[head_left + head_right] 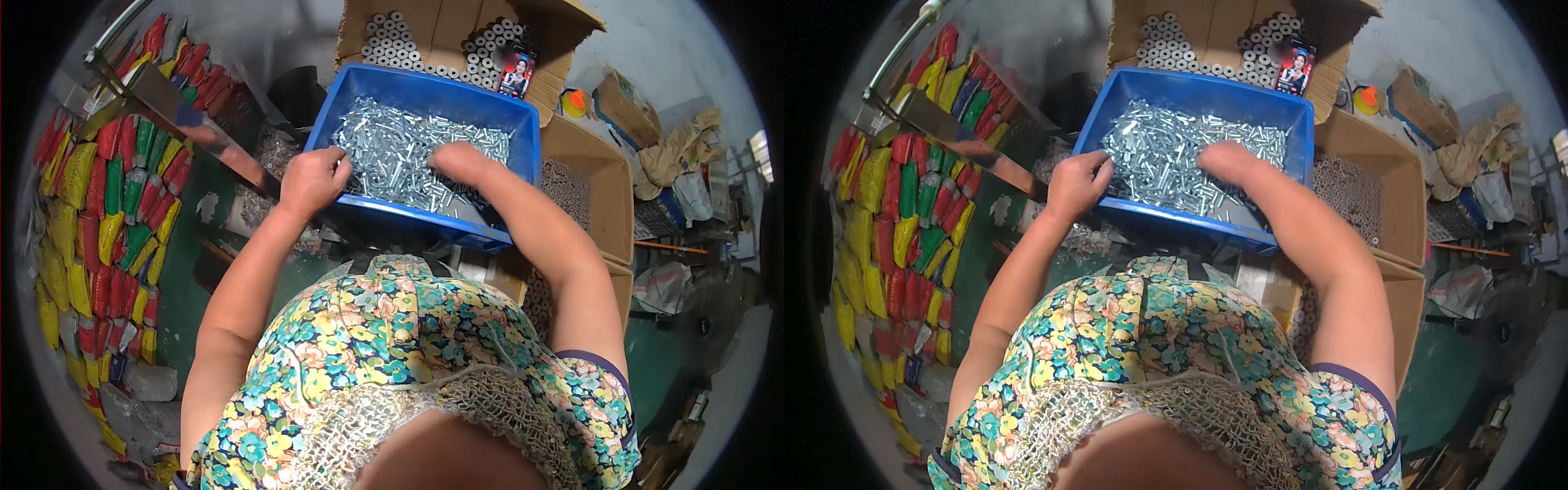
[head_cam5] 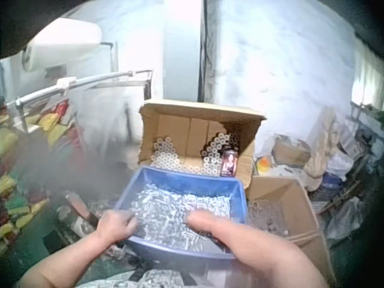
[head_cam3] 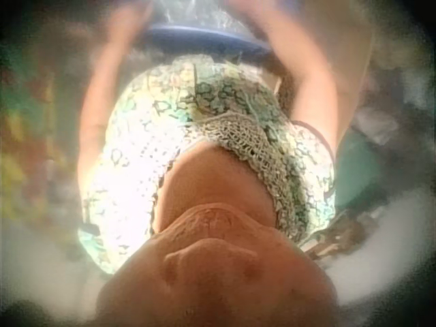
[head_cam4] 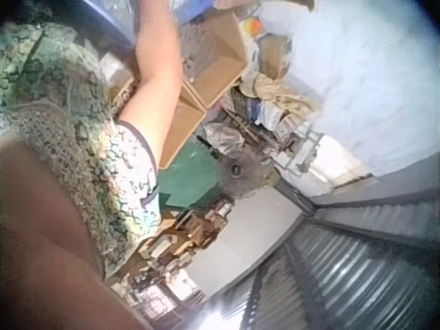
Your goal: The person sorts small metal screws and bolts by hand from a blue bin into tubes or holes in cardboard boxes for assembly or packaging.
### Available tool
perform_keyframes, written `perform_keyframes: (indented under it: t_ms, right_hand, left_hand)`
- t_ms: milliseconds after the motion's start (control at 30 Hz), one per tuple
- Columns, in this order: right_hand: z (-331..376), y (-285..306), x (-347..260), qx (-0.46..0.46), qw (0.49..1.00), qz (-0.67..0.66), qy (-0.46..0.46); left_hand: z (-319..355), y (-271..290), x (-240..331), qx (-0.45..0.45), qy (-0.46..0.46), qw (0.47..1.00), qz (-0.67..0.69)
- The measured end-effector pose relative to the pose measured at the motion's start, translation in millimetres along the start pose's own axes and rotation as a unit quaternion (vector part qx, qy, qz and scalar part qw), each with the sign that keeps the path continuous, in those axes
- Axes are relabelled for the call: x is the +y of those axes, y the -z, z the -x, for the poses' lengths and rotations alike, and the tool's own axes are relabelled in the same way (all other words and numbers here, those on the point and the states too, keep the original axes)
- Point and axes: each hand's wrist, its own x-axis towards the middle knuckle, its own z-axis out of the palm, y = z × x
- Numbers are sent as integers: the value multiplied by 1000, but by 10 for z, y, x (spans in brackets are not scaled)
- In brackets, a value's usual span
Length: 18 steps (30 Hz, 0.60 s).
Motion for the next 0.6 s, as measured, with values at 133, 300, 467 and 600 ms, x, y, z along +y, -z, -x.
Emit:
perform_keyframes:
  t_ms: [133, 300, 467, 600]
  right_hand:
    - [-45, -89, -56, 21, 998, 31, 52]
    - [139, -17, 96, 35, 995, -47, -80]
    - [172, 332, -19, 66, 785, -557, -262]
    - [-144, 594, -235, 89, 613, -731, -287]
  left_hand:
    - [70, 46, -74, -2, 4, 1000, 10]
    - [49, -172, -228, -33, -56, 998, 23]
    - [185, -126, -208, -38, -22, 996, 83]
    - [251, -134, -224, -18, -33, 991, 131]
